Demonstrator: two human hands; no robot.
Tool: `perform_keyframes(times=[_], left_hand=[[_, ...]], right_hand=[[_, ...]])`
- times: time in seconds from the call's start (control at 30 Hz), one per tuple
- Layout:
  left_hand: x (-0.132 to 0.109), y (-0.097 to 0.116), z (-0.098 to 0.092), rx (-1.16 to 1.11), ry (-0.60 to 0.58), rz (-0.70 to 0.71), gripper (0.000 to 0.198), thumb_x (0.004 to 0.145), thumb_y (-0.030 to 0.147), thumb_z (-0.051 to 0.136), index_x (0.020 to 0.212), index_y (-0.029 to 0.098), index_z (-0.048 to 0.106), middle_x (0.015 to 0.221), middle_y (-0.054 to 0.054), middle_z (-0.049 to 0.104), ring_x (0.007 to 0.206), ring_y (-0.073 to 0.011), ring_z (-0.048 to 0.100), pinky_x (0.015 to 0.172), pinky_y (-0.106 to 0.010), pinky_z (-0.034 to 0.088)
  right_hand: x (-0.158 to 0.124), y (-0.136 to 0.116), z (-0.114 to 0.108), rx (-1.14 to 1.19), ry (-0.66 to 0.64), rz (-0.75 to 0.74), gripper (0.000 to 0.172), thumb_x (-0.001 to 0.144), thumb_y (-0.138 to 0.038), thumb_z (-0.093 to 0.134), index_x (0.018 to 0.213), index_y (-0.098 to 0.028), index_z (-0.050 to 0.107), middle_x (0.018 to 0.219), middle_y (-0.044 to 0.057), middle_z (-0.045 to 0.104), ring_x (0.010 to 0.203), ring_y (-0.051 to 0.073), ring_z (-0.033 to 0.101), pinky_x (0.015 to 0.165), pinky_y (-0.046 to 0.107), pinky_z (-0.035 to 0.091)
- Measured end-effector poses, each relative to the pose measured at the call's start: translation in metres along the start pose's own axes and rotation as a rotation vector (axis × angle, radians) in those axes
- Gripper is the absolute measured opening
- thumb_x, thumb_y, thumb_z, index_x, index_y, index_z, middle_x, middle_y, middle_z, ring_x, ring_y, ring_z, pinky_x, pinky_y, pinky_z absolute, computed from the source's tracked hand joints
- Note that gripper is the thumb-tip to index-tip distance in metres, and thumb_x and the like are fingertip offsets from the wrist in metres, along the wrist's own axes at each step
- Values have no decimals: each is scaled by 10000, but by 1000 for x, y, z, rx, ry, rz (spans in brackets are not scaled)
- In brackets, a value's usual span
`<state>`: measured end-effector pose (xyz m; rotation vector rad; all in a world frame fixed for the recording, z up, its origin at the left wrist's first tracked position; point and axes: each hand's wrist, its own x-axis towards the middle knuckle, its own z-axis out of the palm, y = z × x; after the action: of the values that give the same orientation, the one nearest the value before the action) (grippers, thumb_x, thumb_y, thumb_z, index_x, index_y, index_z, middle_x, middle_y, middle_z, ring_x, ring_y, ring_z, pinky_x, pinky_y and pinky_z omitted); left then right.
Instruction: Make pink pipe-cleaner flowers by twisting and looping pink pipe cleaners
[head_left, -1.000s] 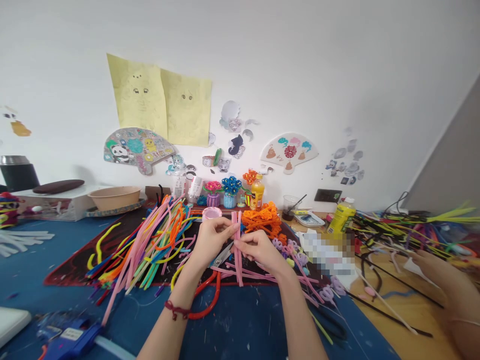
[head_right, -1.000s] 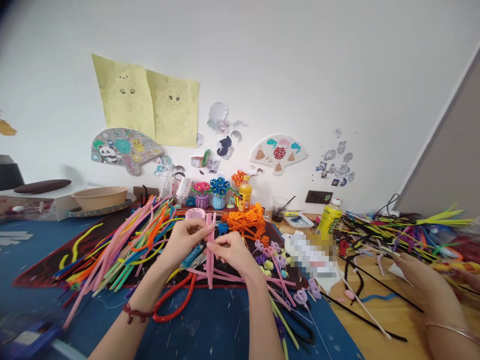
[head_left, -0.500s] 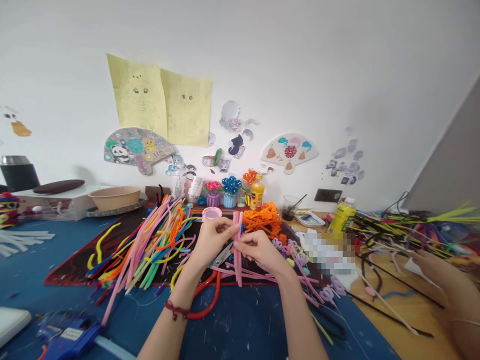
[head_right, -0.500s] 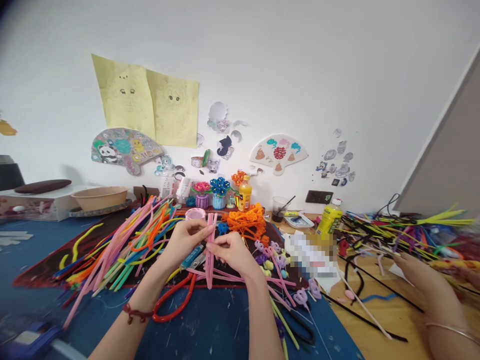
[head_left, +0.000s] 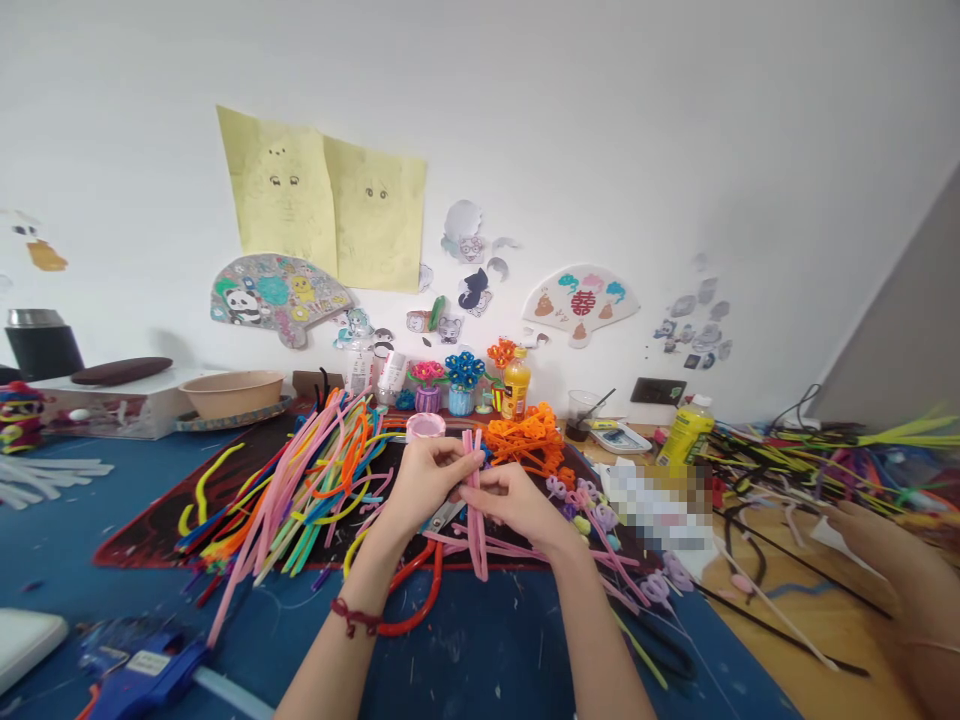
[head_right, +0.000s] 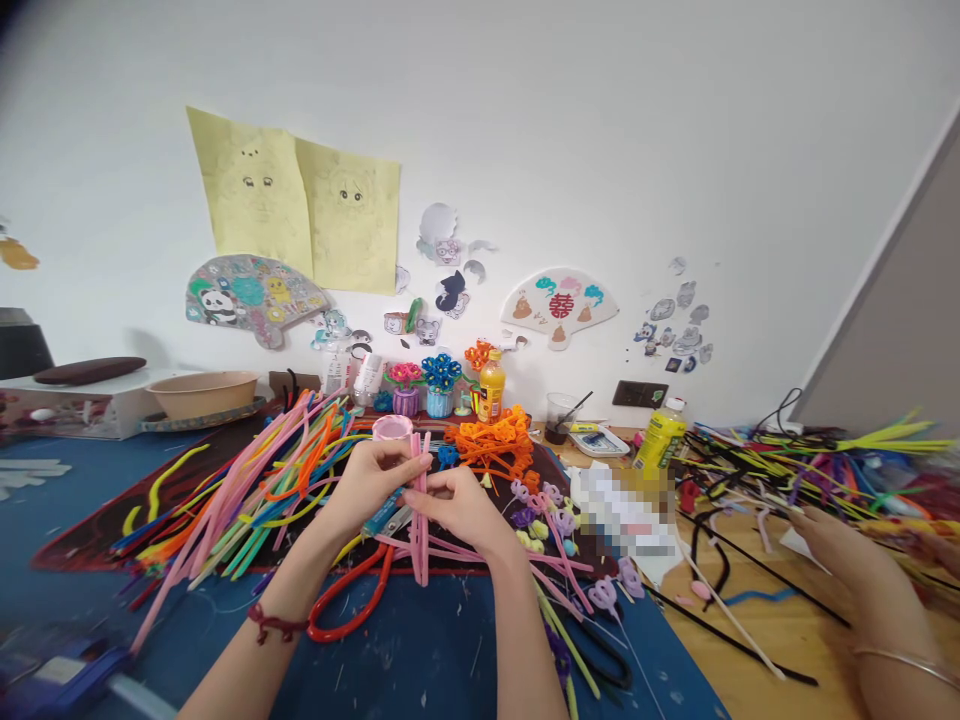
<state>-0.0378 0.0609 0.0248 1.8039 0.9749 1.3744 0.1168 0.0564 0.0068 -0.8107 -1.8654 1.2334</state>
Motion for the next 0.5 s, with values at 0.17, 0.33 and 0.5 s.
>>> perform_keyframes(times=[0.17, 0.33, 0.5], left_hand=[[-1, 3, 1, -4, 3, -4, 371, 716, 454, 685, 550, 132, 609, 514, 3, 541, 487, -92, 442, 434, -192, 336], [-2, 7, 2, -3, -46, -8, 387, 727, 464, 675, 552, 125, 607, 530, 8, 531, 510, -91, 435, 450, -191, 336], [-2, 5, 1, 17, -19, -12, 411, 745, 476, 649, 535, 125, 607, 523, 0, 534, 508, -95, 430, 454, -199, 333]], right_hand=[[2, 3, 1, 22, 10, -14, 428, 721, -519, 701, 635, -100, 707, 469, -52, 384, 480, 73, 282, 483, 233, 206], [0, 3, -1, 11, -19, -4, 398, 714, -496, 715, 593, -117, 700, 437, -55, 377, 449, 75, 284, 477, 240, 216], [1, 3, -2, -8, -6, 22, 437, 729, -529, 692, 596, -112, 705, 421, -58, 358, 436, 72, 277, 467, 243, 199]])
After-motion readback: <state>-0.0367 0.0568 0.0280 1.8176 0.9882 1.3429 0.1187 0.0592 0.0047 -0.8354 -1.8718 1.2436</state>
